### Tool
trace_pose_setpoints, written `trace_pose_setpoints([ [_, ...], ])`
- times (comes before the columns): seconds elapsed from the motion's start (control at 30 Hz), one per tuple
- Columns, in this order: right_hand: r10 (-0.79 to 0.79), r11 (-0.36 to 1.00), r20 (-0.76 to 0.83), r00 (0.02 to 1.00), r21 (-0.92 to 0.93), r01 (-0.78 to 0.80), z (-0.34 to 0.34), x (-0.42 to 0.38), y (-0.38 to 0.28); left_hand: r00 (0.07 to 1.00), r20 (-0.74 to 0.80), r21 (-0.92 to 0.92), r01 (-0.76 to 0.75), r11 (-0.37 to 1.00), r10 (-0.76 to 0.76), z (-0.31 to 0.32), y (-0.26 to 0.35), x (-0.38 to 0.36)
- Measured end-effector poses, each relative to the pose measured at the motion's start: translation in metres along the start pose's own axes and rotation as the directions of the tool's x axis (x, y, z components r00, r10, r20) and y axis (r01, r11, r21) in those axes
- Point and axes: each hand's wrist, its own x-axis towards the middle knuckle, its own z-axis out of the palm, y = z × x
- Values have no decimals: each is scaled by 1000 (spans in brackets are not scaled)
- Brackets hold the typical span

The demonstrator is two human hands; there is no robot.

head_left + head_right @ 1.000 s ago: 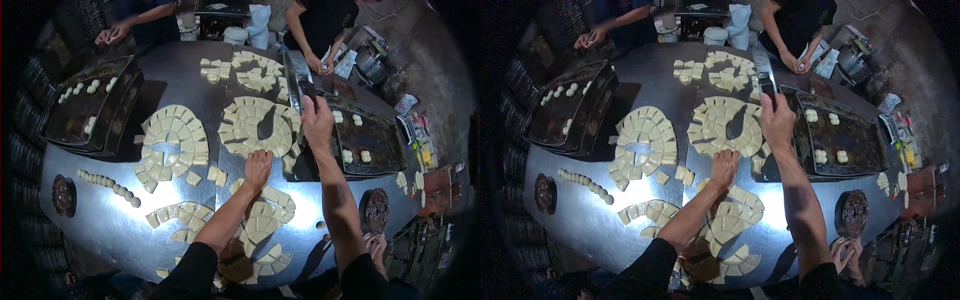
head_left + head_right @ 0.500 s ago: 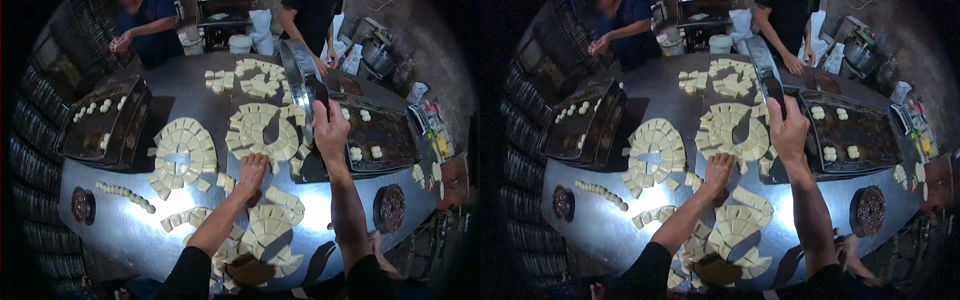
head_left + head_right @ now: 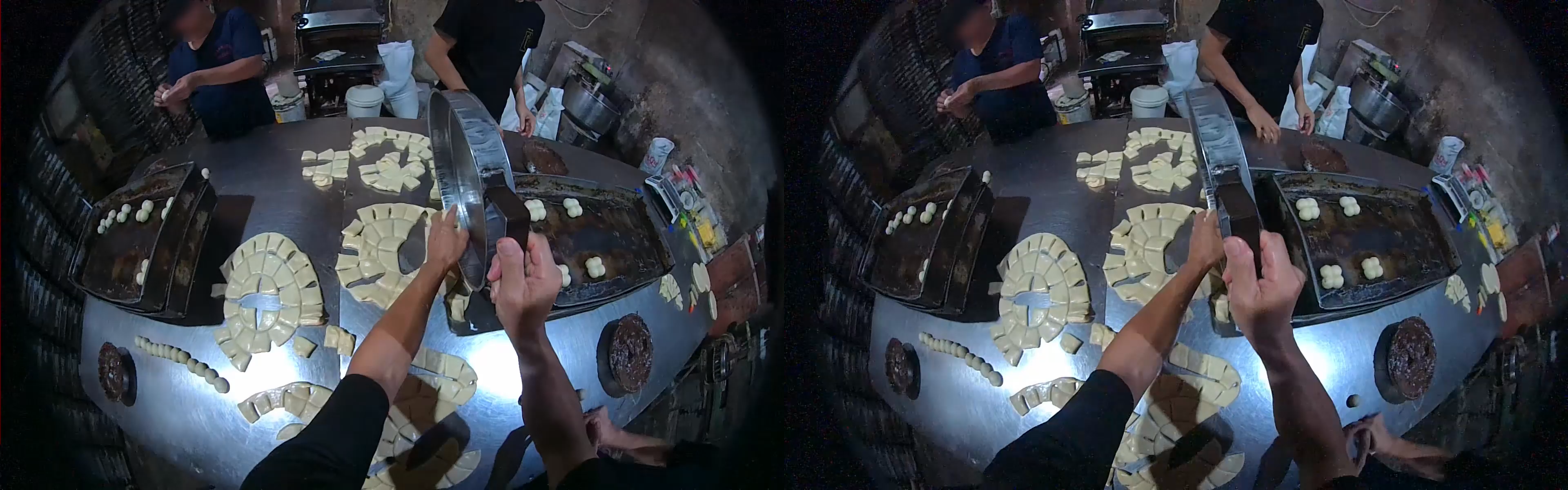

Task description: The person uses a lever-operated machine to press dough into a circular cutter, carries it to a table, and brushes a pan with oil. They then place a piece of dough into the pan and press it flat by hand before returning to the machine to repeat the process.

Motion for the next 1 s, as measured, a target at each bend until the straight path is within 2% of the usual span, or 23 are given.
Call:
trace_pose_setpoints([
  [0.03,9,1000,-4,1000,-2,-9,-3,-1,0,1000,10,1,4,1000,-4,4,-7,2],
  [0.1,40,996,-56,998,-79,-44,-8,-1,-1,987,-4,-252,156,955,-162,-4,-14,10],
  [0.13,46,998,-71,996,-50,-49,-11,2,-4,964,-42,-441,218,870,-263,-5,-14,11],
  [0.17,-10,999,-70,998,-45,7,-14,3,-12,964,-34,-438,224,870,-265,-5,-16,14],
  [0.23,-86,977,-61,994,-203,72,-25,2,-14,855,99,-594,461,659,-509,-1,-18,20],
  [0.27,-84,975,-61,995,-210,69,-29,1,-19,940,-41,-510,273,816,-340,49,-74,30],
  [0.3,-144,969,-68,987,-212,127,-33,-1,-28,940,-36,-514,274,813,-340,57,-70,32],
  [0.37,-213,957,-71,975,-218,193,-38,-5,-49,892,336,-773,445,452,-304,64,-58,38],
  [0.43,-194,966,-92,977,-190,174,-41,-13,-67,748,608,-729,658,188,-265,32,-3,30],
  [0.5,-239,960,-96,966,-173,220,-46,-20,-73,890,447,-895,446,-30,-89,38,0,27],
  [0.53,-260,947,-75,963,-215,239,-48,-25,-81,877,450,-891,454,-13,-167,35,-3,18],
  [0.57,-280,932,-54,959,-256,258,-49,-30,-88,875,455,-887,461,-2,-165,21,5,6],
  [0.6,-298,899,-23,954,-341,273,-54,-36,-93,886,409,-912,402,-77,-220,11,10,-5],
  [0.63,-297,904,-43,954,-334,267,-54,-45,-95,888,365,-931,337,-144,-279,-4,14,-17],
  [0.67,-230,932,-54,972,-301,203,-53,-55,-96,898,354,-932,318,-172,-260,-18,13,-31],
  [0.7,-169,952,-63,984,-267,146,-52,-62,-98,899,338,-941,325,-92,-280,-38,16,-45],
  [0.73,-137,976,-111,984,-183,115,-46,-69,-103,898,311,-950,306,-67,-310,-59,19,-59],
  [0.8,-107,988,-96,990,-121,95,-40,-84,-119,892,298,-951,309,-24,-341,-101,19,-99],
  [0.87,33,999,-109,993,36,-29,-27,-109,-139,891,232,-957,281,72,-391,-148,18,-142],
  [0.9,-19,1000,-126,992,-10,18,-23,-123,-146,887,212,-960,269,85,-411,-171,17,-163],
  [0.93,-8,998,-94,996,-63,2,-22,-139,-158,859,186,-948,284,141,-476,-192,15,-182],
  [0.97,8,993,-64,998,-120,-16,-22,-157,-171,866,150,-941,273,199,-478,-209,4,-203],
  [1.0,-6,993,-56,998,-114,-1,-22,-175,-181,841,114,-931,276,239,-528,-228,4,-220],
])
